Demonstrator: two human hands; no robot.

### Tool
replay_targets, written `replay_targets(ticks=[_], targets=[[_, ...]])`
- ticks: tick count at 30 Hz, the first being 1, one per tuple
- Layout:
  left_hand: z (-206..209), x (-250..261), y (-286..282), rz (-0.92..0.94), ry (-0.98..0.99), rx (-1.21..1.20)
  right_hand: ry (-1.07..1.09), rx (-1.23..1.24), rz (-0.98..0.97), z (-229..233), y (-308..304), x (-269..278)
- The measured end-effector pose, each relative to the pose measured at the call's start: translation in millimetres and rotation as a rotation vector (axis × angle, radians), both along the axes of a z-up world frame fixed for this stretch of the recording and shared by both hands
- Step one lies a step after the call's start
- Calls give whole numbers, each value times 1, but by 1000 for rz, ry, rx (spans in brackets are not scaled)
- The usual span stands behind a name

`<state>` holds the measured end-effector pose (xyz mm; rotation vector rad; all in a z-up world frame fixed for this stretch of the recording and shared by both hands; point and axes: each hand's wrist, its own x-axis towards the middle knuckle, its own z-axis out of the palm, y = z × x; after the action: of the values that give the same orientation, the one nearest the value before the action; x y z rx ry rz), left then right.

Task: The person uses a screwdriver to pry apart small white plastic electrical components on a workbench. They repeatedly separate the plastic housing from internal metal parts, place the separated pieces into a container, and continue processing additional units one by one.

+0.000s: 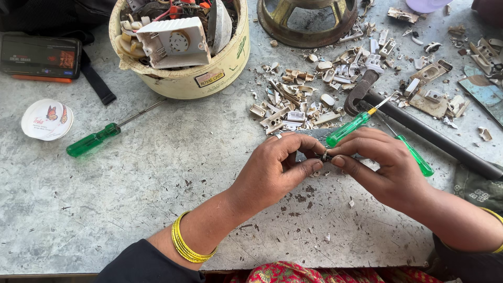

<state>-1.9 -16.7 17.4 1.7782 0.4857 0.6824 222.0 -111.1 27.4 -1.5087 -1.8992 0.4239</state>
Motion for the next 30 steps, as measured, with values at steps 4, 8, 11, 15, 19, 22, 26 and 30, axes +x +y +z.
replay_targets(ticks=[4,8,11,15,19,22,26,30], targets=[[3,-1,-1,27,30,9,97,-22,-26,-1,0,-3],[2,-1,-3,50,41,50,17,73,-11,-1,0,-6],[1,0,-3,22,3,18,-22,100,-5,-2,0,-7],[-1,0,-3,29,-20,78,-13,72,-21,-4,-1,-9],[-2,-1,-4,40,-27,135,27,77,-34,-7,-1,-11],[-3,-3,-3,59,-25,227,38,111,-27,-6,-1,-12],[-4,-2,-2,69,-20,258,-46,146,-3,-4,1,-12],[-4,-2,-1,82,11,273,-120,181,4,-1,1,-11]])
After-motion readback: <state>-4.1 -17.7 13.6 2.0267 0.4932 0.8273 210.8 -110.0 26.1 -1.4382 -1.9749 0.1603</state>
